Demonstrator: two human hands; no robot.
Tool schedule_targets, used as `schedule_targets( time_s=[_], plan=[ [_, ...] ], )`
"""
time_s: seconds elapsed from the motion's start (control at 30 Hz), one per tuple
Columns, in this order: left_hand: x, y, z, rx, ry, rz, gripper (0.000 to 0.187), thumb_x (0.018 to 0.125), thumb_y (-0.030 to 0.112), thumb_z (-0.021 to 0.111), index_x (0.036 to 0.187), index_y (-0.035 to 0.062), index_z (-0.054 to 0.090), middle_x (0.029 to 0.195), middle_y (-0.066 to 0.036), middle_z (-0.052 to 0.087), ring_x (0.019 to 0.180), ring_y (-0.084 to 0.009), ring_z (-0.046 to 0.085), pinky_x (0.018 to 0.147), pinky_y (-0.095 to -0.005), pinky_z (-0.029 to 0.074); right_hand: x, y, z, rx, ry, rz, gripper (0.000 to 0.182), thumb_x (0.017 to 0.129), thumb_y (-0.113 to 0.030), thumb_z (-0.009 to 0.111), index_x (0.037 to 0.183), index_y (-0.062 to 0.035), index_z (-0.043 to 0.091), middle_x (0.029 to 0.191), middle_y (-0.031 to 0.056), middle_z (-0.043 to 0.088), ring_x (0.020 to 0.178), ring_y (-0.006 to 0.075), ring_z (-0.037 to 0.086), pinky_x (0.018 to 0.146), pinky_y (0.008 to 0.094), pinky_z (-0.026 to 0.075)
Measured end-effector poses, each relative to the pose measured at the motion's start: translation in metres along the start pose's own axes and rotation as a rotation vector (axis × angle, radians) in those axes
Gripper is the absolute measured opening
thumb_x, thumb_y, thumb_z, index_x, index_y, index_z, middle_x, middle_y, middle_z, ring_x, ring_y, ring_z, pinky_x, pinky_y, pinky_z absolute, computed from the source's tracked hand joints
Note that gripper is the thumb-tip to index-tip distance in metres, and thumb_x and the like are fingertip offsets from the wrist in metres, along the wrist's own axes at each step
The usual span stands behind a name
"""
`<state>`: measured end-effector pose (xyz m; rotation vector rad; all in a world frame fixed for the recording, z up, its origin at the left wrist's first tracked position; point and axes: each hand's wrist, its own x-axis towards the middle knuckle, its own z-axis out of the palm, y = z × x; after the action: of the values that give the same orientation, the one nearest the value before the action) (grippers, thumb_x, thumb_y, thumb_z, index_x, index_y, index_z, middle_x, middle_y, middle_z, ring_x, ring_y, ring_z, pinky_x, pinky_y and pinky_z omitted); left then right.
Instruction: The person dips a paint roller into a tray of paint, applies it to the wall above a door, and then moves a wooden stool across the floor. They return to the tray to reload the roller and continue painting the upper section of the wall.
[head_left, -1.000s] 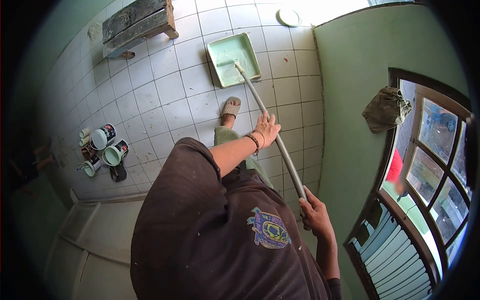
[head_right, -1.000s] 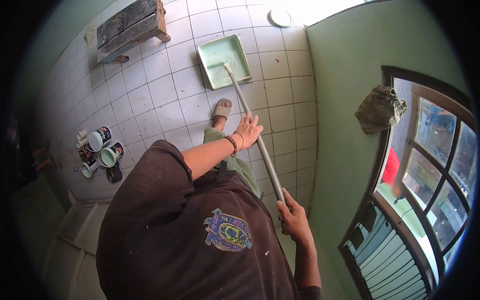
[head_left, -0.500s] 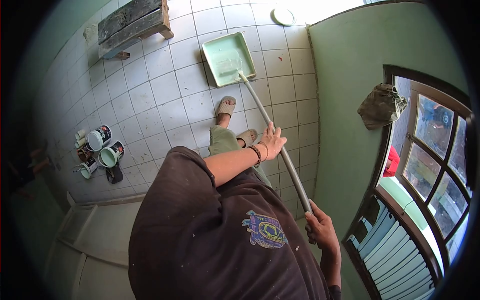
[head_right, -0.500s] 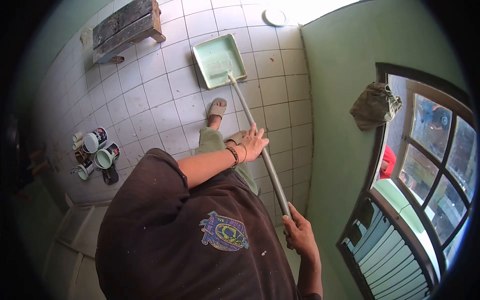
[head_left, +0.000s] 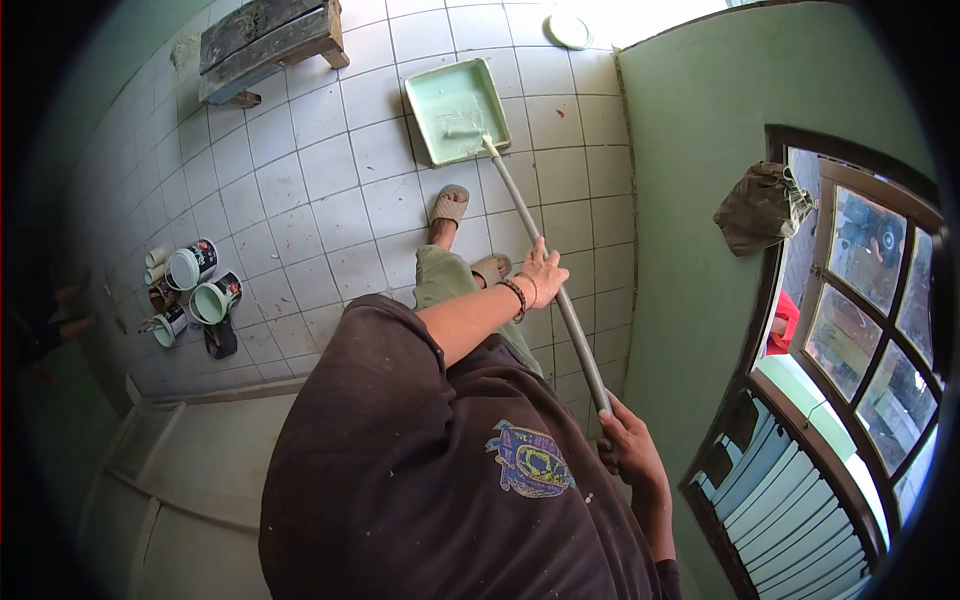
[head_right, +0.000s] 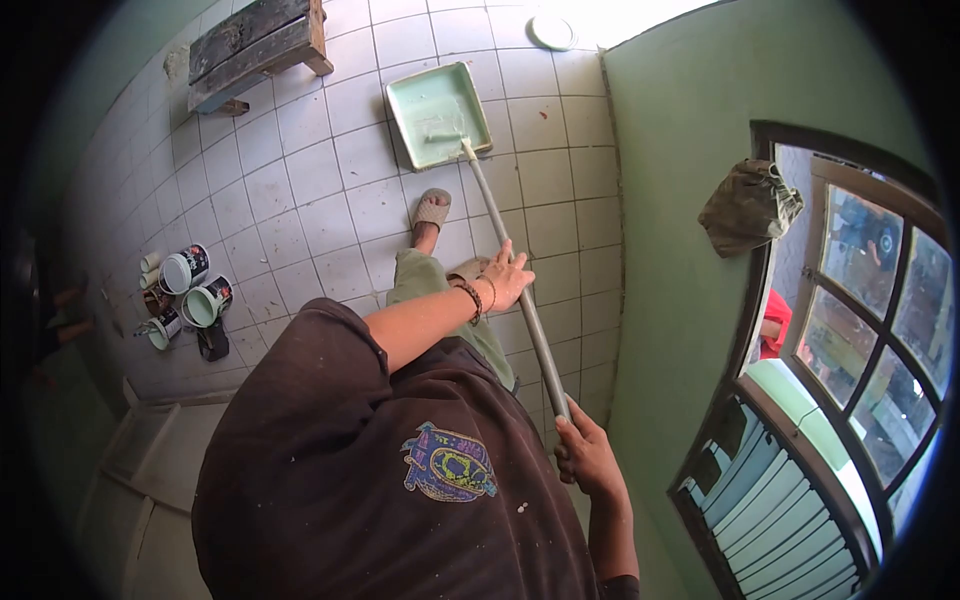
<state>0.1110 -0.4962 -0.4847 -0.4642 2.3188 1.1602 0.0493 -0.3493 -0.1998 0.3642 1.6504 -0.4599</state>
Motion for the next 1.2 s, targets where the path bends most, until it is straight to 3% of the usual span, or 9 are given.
schedule_targets(
  time_s=[0.2, 0.37, 0.53, 0.63, 0.67, 0.83, 0.9, 0.93, 1.2],
  plan=[
    [0.017, -0.014, -0.007, 0.162, -0.037, -0.030, 0.033, 0.075, 0.008, 0.057, 0.108, 0.0120, 0.059, 0.131, -0.021, 0.035, 0.128, -0.0509, 0.017, 0.103, -0.0533, 0.026, 0.023, 0.005, 0.005, 0.094, -0.029, 0.004, 0.049, 0.090, -0.024, 0.052, 0.136, -0.0178, 0.036, 0.059, -0.0054, 0.032, 0.045, 0.0045, 0.032, 0.038, 0.0208, 0.028],
    [0.002, 0.009, 0.037, -0.039, 0.148, 0.017, 0.032, 0.075, 0.003, 0.052, 0.105, 0.0103, 0.057, 0.131, -0.023, 0.034, 0.125, -0.0548, 0.017, 0.102, -0.0560, 0.026, 0.001, 0.029, -0.012, -0.305, 0.137, -0.151, 0.048, 0.088, -0.020, 0.052, 0.134, -0.0103, 0.040, 0.064, -0.0018, 0.044, 0.049, 0.0073, 0.041, 0.045, 0.0228, 0.038],
    [0.018, -0.012, 0.037, -0.096, 0.371, -0.036, 0.022, 0.076, 0.003, 0.051, 0.097, 0.0081, 0.055, 0.137, -0.023, 0.030, 0.128, -0.0506, 0.017, 0.106, -0.0486, 0.026, 0.020, 0.011, -0.001, -0.661, 0.261, -0.250, 0.048, 0.087, -0.021, 0.051, 0.131, -0.0065, 0.041, 0.091, 0.0236, 0.061, 0.079, 0.0264, 0.061, 0.078, 0.0338, 0.045],
    [0.008, 0.003, 0.043, -0.113, 0.432, -0.024, 0.020, 0.077, 0.006, 0.052, 0.097, 0.0084, 0.054, 0.137, -0.023, 0.029, 0.128, -0.0508, 0.017, 0.106, -0.0492, 0.025, 0.017, 0.030, -0.017, -0.753, 0.277, -0.492, 0.049, 0.087, -0.020, 0.052, 0.132, -0.0075, 0.040, 0.074, 0.0097, 0.057, 0.065, 0.0133, 0.050, 0.063, 0.0287, 0.044],
    [0.010, 0.007, 0.052, -0.167, 0.434, -0.008, 0.020, 0.079, 0.004, 0.050, 0.098, 0.0078, 0.053, 0.138, -0.023, 0.026, 0.128, -0.0516, 0.016, 0.107, -0.0508, 0.022, 0.009, 0.031, -0.019, -0.789, 0.275, -0.387, 0.049, 0.087, -0.019, 0.051, 0.133, -0.0073, 0.039, 0.084, 0.0148, 0.059, 0.074, 0.0149, 0.053, 0.073, 0.0291, 0.044],
    [0.025, -0.006, 0.056, -0.179, 0.339, -0.033, 0.022, 0.077, 0.003, 0.052, 0.099, 0.0079, 0.053, 0.140, -0.022, 0.025, 0.129, -0.0497, 0.016, 0.107, -0.0481, 0.024, 0.039, 0.041, -0.019, -0.722, 0.275, -0.451, 0.048, 0.088, -0.020, 0.051, 0.133, -0.0089, 0.040, 0.079, 0.0119, 0.059, 0.069, 0.0147, 0.051, 0.068, 0.0290, 0.044],
    [0.035, -0.021, 0.052, -0.071, 0.421, -0.058, 0.021, 0.078, 0.009, 0.054, 0.099, 0.0097, 0.055, 0.137, -0.023, 0.029, 0.129, -0.0499, 0.015, 0.106, -0.0491, 0.024, 0.041, 0.021, -0.010, -0.688, 0.242, -0.266, 0.047, 0.088, -0.020, 0.050, 0.133, -0.0096, 0.040, 0.081, 0.0134, 0.060, 0.071, 0.0154, 0.052, 0.071, 0.0298, 0.045],
    [0.031, -0.020, 0.050, -0.082, 0.399, -0.066, 0.023, 0.077, 0.007, 0.054, 0.100, 0.0102, 0.056, 0.137, -0.023, 0.028, 0.129, -0.0500, 0.016, 0.106, -0.0486, 0.024, 0.046, 0.030, -0.014, -0.684, 0.234, -0.361, 0.049, 0.087, -0.023, 0.051, 0.132, -0.0078, 0.039, 0.080, 0.0204, 0.061, 0.076, 0.0280, 0.061, 0.075, 0.0338, 0.045],
    [0.019, 0.013, 0.067, -0.095, 0.195, -0.176, 0.031, 0.077, 0.006, 0.053, 0.107, 0.0137, 0.055, 0.145, -0.015, 0.018, 0.133, -0.0436, 0.011, 0.105, -0.0540, 0.023, 0.041, 0.070, -0.032, -0.768, 0.259, -0.361, 0.050, 0.086, -0.024, 0.053, 0.131, -0.0078, 0.041, 0.097, 0.0222, 0.061, 0.091, 0.0338, 0.060, 0.082, 0.0369, 0.044]
  ],
)
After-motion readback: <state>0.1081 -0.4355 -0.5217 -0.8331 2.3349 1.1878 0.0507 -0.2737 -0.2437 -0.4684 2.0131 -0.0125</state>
